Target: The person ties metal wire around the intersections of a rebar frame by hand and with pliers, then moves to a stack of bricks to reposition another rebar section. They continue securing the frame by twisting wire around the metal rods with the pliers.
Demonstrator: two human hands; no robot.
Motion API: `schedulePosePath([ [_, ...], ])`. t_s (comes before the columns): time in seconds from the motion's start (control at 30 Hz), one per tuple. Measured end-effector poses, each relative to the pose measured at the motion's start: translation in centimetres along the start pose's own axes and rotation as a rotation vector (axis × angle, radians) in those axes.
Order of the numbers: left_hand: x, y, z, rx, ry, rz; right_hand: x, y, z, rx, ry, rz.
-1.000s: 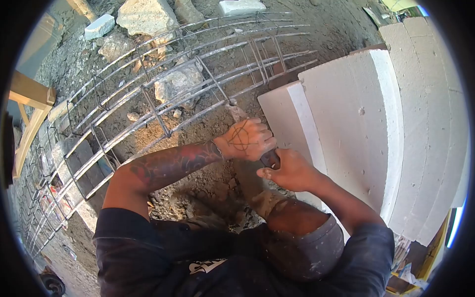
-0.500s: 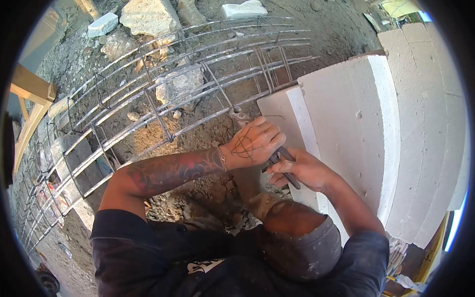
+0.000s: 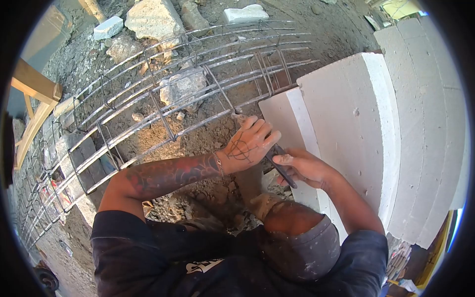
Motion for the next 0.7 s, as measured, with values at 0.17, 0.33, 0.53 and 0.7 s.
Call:
schedulePosePath([
  [0.17, 0.0, -0.2, -1.9, -0.104, 0.171, -0.049, -1.2, 0.6, 2.2, 0.131, -0.081, 0.043],
  [0.33, 1.1, 2.4, -0.4, 0.029, 0.011, 0.061, 6.3, -3.6, 0.3, -0.765, -1.464, -0.530],
  [0.53, -0.2, 1.0, -0.5, 0.164, 0.111, 0.135, 2.8, -1.5, 0.9, -0.141, -0.523, -0.211],
  [0.7, -1.7, 2.0, -3.2, -0.082, 0.528, 0.288, 4.8, -3.3, -1.6, -0.830, -1.353, -0.562],
])
Point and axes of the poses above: each hand's wrist, its own y-axis towards the middle knuckle, its own z-axis out of the palm, x = y × z, the point moved 9 cm from there along y, towards the middle knuckle, and after that the axes turned 4 degrees about -x, right-handed, at the moved point
